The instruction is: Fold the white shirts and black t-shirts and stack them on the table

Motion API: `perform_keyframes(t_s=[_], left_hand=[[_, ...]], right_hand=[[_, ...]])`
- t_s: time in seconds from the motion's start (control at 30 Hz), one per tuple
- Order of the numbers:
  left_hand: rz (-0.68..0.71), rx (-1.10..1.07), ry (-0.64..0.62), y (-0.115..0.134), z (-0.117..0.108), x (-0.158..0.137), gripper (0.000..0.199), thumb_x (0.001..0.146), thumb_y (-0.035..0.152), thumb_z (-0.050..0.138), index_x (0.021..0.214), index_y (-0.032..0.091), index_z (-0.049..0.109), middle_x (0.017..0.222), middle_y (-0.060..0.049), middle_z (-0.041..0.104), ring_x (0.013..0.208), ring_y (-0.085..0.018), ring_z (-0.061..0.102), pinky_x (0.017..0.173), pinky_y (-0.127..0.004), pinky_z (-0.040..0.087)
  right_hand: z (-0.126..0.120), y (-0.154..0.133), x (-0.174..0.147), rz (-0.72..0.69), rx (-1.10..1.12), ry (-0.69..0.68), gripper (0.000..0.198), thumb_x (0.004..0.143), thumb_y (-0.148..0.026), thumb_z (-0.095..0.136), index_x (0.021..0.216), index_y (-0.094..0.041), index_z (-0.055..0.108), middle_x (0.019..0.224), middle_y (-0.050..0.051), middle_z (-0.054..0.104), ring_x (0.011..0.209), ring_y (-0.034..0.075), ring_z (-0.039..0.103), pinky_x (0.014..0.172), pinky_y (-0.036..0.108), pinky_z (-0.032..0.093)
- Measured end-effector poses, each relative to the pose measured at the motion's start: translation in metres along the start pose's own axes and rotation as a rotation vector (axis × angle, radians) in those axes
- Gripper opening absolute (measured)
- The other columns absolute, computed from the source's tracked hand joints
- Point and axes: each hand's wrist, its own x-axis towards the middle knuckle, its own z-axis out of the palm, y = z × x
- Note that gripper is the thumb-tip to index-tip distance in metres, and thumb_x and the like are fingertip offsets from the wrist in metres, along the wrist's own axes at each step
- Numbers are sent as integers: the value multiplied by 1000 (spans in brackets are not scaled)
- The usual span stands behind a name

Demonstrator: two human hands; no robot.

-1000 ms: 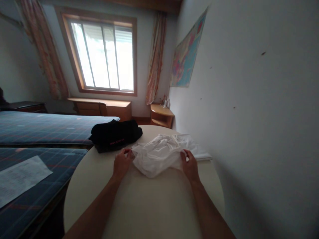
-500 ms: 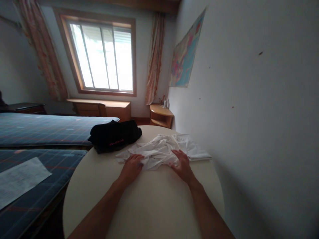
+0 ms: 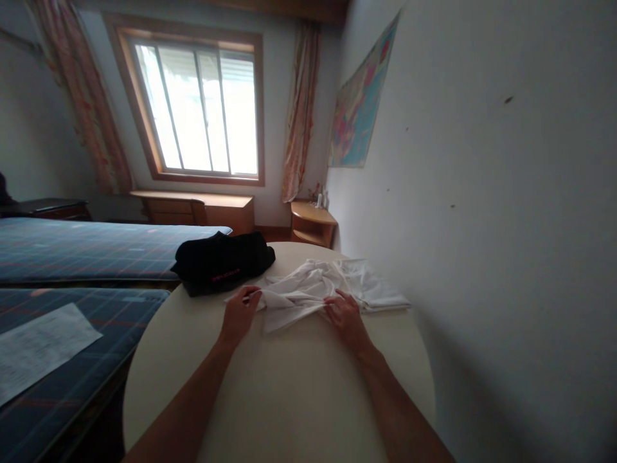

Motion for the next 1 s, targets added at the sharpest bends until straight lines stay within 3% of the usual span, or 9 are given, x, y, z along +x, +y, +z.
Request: perform_keyframes(t_s=[0.13,0.27,0.37,0.43,0.57,0.63,0.73,0.87,1.0], left_hand=[[-133,-22,202,-12,-12,10,38,80,47,55,94,14,66,87,-8,71,81,-23,67,73,-32,53],[-107,45,167,-15,-9,8,24,76,31,56,93,16,66,93,-9,70,91,-25,65,87,-40,51],[132,175,85,-5,2,-3,19,77,21,54,92,20,67,106,-8,67,108,-26,59,103,-45,42],[293,236,-56,1,10,-12,24,81,17,51,97,23,67,112,-6,65,113,-25,56,105,-45,41],[401,247,-385,3,26,-27,40,80,8,53,113,26,66,118,-6,64,114,-23,56,103,-41,44],[431,262,-480,1,32,-31,48,77,5,55,118,27,65,121,-6,63,114,-23,56,102,-40,45],[454,313,-519,2,38,-34,51,76,2,58,117,30,67,124,-4,62,114,-23,56,101,-40,45],[467,356,-513,9,43,-35,33,78,6,62,99,29,74,124,-4,62,115,-24,55,101,-42,46],[491,306,-447,15,40,-33,23,79,8,62,90,26,70,119,-3,65,114,-24,55,99,-40,46]], right_hand=[[-15,11,2,210,129,282,37,94,-49,44,103,-18,64,100,11,69,96,24,62,90,42,47],[-19,22,1,264,81,277,37,90,-49,50,97,-18,67,96,11,70,95,26,62,91,43,46],[-14,23,-1,211,38,208,31,88,-40,52,102,-18,69,102,11,70,100,26,61,95,44,44],[-10,21,-1,174,23,172,31,86,-35,54,108,-19,68,106,10,70,102,26,60,97,44,44],[-6,15,-2,84,-29,92,30,83,-30,58,110,-23,69,112,9,68,109,26,58,102,45,40],[-4,12,-2,53,-58,54,30,81,-28,60,110,-24,69,115,8,67,114,26,56,104,46,38],[-1,10,-2,40,-78,17,35,81,-26,60,116,-24,67,117,7,67,116,26,55,106,46,36],[1,11,-3,52,-75,16,39,82,-24,56,120,-24,64,119,7,67,116,26,57,106,47,35],[0,14,-3,78,-81,34,38,84,-25,53,120,-22,64,117,8,68,114,26,58,104,47,37]])
